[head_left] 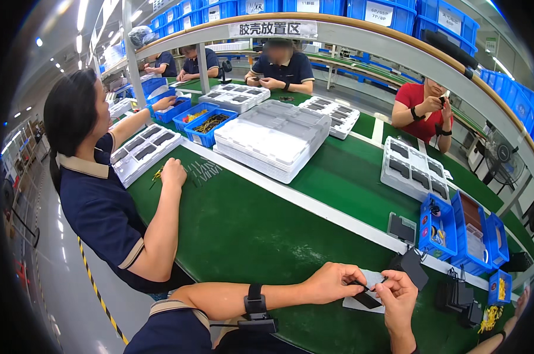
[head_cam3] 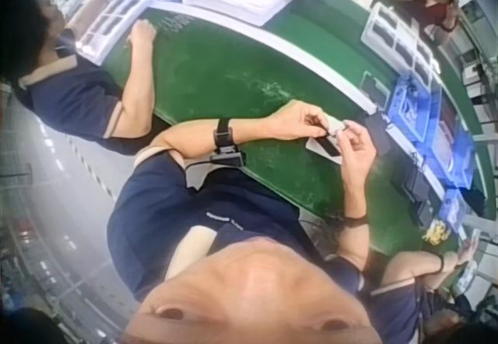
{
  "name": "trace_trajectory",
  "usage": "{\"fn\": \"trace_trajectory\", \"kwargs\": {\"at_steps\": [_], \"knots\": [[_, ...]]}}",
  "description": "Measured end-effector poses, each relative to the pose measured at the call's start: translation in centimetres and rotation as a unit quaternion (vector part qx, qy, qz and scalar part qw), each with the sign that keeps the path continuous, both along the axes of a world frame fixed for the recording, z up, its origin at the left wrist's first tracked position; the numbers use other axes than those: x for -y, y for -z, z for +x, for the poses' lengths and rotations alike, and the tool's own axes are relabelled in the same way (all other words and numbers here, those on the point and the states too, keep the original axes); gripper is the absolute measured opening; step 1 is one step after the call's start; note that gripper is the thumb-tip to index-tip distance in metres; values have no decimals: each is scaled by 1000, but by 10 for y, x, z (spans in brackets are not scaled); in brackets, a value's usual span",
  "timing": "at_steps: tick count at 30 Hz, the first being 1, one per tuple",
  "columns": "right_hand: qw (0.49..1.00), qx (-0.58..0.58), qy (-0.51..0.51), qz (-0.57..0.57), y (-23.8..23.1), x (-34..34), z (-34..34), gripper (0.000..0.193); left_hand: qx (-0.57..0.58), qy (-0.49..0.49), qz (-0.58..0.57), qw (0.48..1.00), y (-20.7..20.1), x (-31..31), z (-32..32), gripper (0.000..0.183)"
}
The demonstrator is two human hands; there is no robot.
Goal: Assembling small electronic components and applying adhesive strips on a production line.
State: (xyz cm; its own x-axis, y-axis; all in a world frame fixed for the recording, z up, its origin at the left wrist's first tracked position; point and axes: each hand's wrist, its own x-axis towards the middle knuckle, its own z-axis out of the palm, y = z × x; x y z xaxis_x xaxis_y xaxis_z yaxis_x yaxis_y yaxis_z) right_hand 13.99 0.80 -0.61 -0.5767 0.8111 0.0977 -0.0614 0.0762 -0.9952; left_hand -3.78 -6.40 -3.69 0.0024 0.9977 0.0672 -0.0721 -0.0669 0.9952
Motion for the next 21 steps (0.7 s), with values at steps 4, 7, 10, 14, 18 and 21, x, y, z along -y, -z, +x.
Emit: {"fn": "trace_trajectory", "kwargs": {"at_steps": [4,7,10,14,18,21], "knots": [[1000,-7,19,-6,-3,0,-2,30,20,-2,9,1000,9,-3,1,16],[1000,-15,22,-10,-3,0,-3,31,50,-3,27,998,15,-5,1,16],[1000,-14,16,-12,-4,1,-3,31,41,26,-5,999,14,-6,-2,17],[999,-19,21,-20,-5,1,-3,33,25,16,-5,1000,10,-4,-2,18],[998,-1,-5,-55,-7,1,-3,35,-49,-9,5,999,1,-2,-4,19],[997,11,-24,-74,-8,1,-3,36,-47,-5,-15,999,-5,-1,-6,18]]}}
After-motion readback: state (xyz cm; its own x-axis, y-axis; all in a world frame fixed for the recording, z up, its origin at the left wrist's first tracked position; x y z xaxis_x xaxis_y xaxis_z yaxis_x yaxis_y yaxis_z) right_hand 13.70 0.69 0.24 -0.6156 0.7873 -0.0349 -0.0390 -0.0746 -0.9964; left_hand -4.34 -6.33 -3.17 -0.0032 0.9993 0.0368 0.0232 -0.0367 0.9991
